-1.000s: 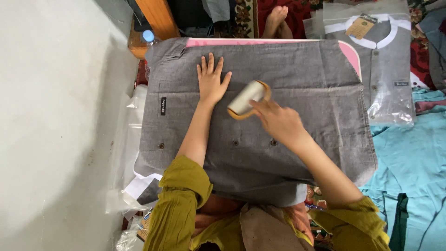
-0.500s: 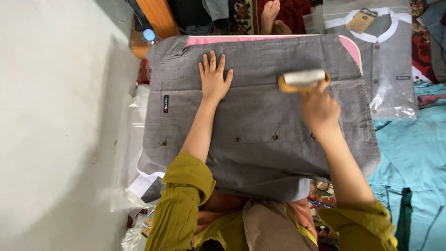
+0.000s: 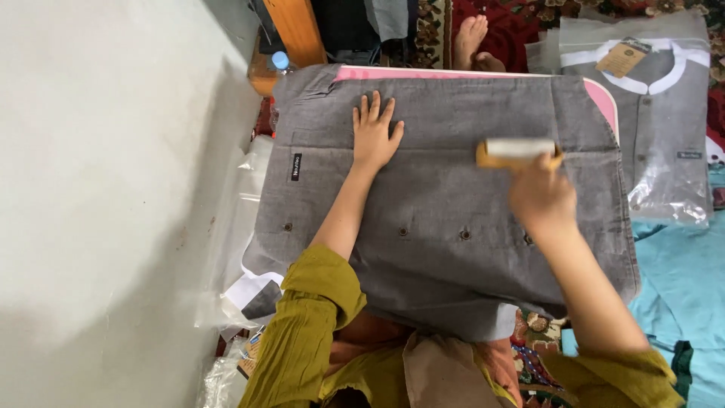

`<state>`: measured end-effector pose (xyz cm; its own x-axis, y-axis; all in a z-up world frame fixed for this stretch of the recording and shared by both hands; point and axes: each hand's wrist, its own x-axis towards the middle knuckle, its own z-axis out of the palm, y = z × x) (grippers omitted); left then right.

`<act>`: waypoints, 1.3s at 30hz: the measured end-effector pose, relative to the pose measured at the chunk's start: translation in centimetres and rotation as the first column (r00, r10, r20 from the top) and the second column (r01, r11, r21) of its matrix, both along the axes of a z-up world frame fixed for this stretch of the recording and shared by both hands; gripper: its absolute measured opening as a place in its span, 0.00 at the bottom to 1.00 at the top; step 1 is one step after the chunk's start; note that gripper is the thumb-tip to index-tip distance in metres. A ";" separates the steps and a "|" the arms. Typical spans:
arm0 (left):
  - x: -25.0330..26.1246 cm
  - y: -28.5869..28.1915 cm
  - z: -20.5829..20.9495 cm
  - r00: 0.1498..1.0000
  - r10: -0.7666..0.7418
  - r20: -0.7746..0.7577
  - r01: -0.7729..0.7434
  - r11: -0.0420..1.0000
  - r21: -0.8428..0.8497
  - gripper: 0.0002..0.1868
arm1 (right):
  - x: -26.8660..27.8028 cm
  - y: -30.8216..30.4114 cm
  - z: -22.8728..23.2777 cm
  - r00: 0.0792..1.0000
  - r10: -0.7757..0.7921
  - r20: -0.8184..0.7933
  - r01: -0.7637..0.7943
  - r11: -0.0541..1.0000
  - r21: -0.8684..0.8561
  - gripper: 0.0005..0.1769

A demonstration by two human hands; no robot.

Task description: Using a lint roller to remove lint and dust from a grey shirt laid out on a small table.

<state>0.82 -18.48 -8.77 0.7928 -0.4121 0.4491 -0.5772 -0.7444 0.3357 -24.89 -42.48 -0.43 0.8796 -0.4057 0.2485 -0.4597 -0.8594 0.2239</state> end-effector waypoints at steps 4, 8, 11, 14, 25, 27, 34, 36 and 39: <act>0.2 -0.2 -0.6 0.999 0.014 0.040 -0.016 0.998 0.059 0.31 | -9.0 4.6 3.3 0.999 0.012 -0.042 -0.015 0.998 -0.067 0.29; -0.1 0.2 1.0 0.993 -0.030 -0.117 0.048 0.987 0.152 0.32 | -9.6 3.6 4.9 0.944 -0.042 -0.328 0.128 0.961 0.244 0.35; 0.0 0.2 0.7 0.997 -0.033 -0.071 0.043 0.989 0.139 0.31 | -4.5 2.4 5.6 0.957 -0.033 -0.287 0.166 0.877 0.450 0.33; -0.2 0.4 0.8 0.997 -0.054 -0.054 0.058 0.996 0.066 0.31 | 4.3 -1.0 3.2 0.999 -0.029 0.037 0.004 0.841 0.541 0.28; 0.2 0.6 1.0 0.993 -0.086 -0.079 0.088 0.996 0.018 0.29 | 2.8 -3.8 0.9 1.000 -0.014 0.002 0.013 0.932 0.362 0.32; 0.4 0.6 0.9 0.996 -0.078 -0.053 0.080 0.996 0.042 0.28 | -4.5 -0.9 4.1 0.992 -0.061 -0.107 0.097 0.920 0.379 0.33; 0.0 0.3 1.2 0.997 -0.056 -0.056 0.062 0.993 0.101 0.28 | -17.9 0.8 6.3 0.898 -0.250 -0.362 0.343 0.913 0.219 0.36; -0.2 0.2 1.1 0.997 -0.065 -0.047 0.069 0.993 0.097 0.27 | -15.4 -1.0 5.1 0.920 -0.251 -0.301 0.332 0.907 0.259 0.36; -0.3 0.5 1.4 0.997 -0.060 -0.049 0.065 0.993 0.099 0.27 | -9.5 -6.0 1.1 0.971 -0.222 -0.093 0.238 0.941 0.240 0.31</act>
<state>0.53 -17.94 -7.33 0.7828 -0.5028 0.3667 -0.6095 -0.7385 0.2885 -34.42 -48.45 0.64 0.7657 -0.6403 0.0610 -0.6431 -0.7640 0.0525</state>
